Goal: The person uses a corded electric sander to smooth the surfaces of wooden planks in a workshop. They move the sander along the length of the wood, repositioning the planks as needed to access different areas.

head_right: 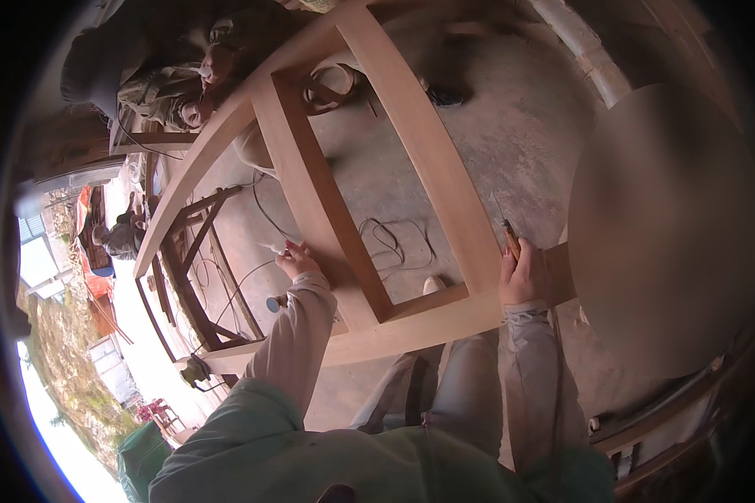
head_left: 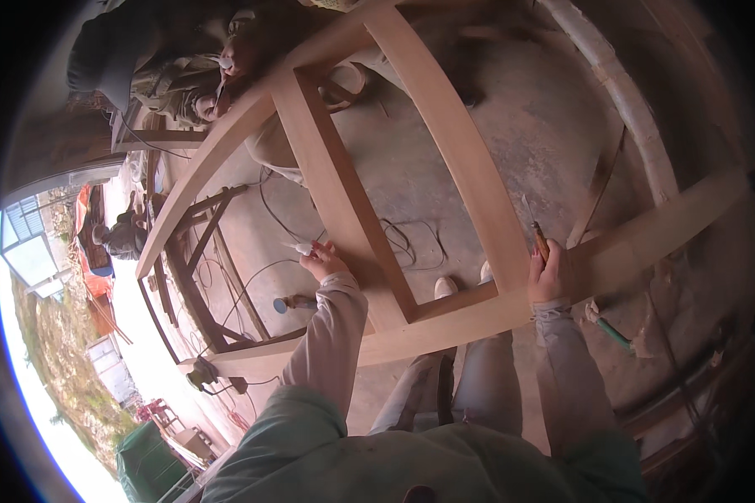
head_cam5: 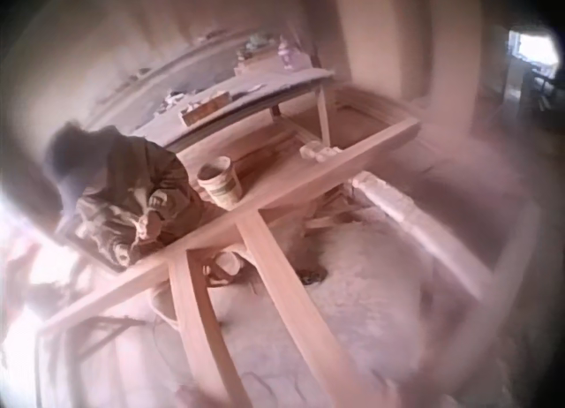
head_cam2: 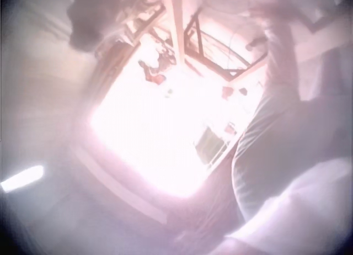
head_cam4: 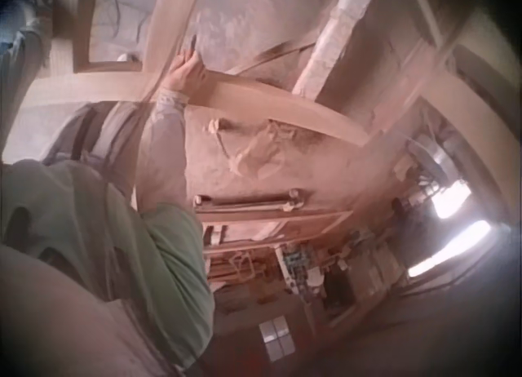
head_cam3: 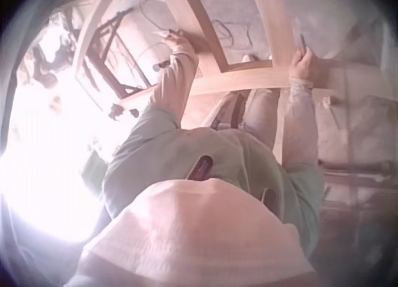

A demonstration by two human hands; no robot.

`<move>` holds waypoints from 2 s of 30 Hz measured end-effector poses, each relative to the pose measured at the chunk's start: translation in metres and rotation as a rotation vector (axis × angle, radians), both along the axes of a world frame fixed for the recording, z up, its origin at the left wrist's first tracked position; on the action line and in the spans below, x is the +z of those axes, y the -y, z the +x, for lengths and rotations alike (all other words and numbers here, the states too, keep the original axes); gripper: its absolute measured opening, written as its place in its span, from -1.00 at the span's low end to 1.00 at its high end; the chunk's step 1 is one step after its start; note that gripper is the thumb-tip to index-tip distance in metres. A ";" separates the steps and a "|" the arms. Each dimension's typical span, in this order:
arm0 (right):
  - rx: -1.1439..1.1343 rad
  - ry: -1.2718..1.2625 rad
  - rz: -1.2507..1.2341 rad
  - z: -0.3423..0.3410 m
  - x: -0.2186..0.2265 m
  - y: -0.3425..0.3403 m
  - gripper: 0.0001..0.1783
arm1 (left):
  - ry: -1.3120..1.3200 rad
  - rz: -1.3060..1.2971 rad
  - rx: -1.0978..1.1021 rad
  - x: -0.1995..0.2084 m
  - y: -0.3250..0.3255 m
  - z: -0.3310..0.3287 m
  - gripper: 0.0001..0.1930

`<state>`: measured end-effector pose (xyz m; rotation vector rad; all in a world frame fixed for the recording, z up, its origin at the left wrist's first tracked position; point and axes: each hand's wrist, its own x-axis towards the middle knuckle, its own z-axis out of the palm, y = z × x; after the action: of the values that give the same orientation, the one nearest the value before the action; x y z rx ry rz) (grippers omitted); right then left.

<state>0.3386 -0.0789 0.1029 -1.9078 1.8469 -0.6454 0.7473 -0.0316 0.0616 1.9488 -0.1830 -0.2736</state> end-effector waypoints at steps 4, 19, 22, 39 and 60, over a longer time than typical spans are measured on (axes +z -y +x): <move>0.022 -0.045 -0.051 0.001 -0.002 0.006 -0.63 | -0.111 -0.032 0.112 0.009 0.018 0.014 -0.68; 0.034 -0.063 -0.099 0.005 0.000 0.011 -0.70 | 0.052 -0.058 0.425 0.007 0.081 0.001 -0.67; 0.004 -0.076 -0.091 0.007 -0.004 0.006 -0.72 | 0.089 0.224 0.418 0.000 0.074 0.010 -0.67; -0.032 0.012 -0.086 0.002 0.000 0.009 -0.73 | 0.090 0.416 0.408 0.032 0.094 -0.016 -0.70; 0.489 0.038 1.083 0.158 0.158 -0.076 -0.58 | 0.148 0.448 0.446 0.016 0.084 -0.003 -0.75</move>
<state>0.4968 -0.0028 0.2607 -1.4267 1.1794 0.4217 0.7439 -0.1159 0.0778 2.3889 0.2379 0.1388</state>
